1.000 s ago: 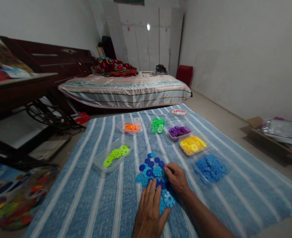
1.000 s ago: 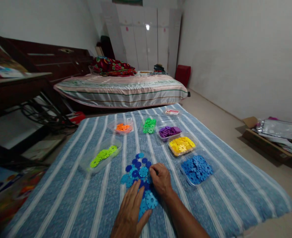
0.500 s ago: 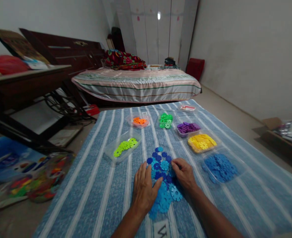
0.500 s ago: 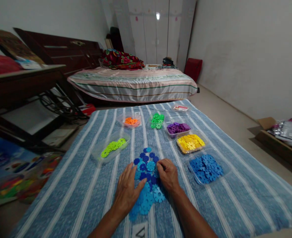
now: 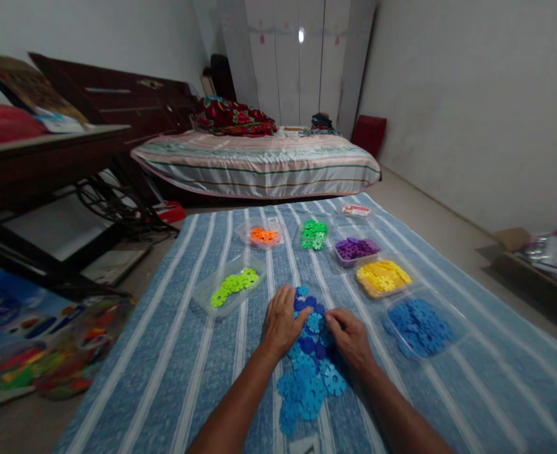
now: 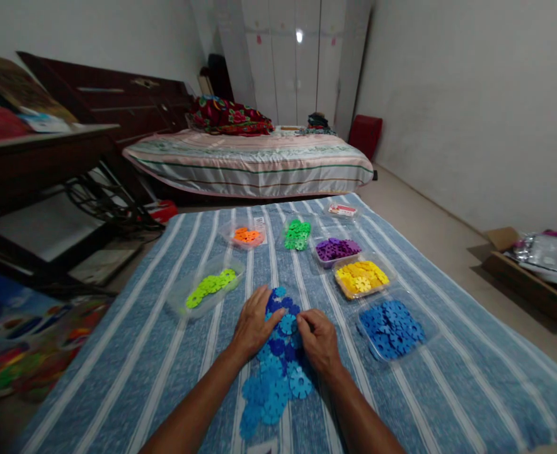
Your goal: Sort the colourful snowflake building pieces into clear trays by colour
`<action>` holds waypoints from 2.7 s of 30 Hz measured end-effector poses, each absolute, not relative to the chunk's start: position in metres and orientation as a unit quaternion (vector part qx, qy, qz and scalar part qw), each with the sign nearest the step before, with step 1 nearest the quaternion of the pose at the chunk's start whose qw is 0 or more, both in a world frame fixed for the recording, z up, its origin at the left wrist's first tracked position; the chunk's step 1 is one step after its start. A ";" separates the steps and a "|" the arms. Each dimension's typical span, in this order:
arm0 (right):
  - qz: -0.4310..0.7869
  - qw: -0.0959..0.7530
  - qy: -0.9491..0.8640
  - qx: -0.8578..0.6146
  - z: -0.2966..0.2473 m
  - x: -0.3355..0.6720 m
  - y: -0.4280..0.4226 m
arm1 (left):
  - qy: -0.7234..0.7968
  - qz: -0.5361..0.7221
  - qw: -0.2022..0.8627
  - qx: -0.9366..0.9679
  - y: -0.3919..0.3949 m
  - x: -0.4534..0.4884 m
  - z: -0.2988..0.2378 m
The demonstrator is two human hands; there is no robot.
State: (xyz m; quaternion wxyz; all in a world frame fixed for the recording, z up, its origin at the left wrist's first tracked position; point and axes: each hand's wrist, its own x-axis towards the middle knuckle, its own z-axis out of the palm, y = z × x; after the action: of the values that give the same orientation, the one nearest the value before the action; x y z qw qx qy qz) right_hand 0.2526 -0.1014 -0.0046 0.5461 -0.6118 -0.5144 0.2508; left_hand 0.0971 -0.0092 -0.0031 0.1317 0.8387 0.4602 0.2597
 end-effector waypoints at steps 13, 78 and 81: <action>0.231 0.551 -0.516 -0.615 0.002 0.251 -0.097 | 0.346 0.313 0.263 0.844 -0.006 0.109 0.002; 0.286 0.543 -0.479 -0.628 0.002 0.257 -0.101 | 0.450 0.447 0.577 0.515 -0.014 0.105 0.016; 0.276 0.543 -0.487 -0.626 0.001 0.257 -0.101 | 0.455 0.445 0.571 0.518 -0.014 0.105 0.015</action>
State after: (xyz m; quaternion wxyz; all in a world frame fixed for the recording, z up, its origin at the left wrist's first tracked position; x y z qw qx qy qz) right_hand 0.2567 -0.1011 0.0007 0.5431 -0.6262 -0.4868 0.2757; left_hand 0.1050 -0.0143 0.0146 0.5711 0.5185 0.4553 0.4447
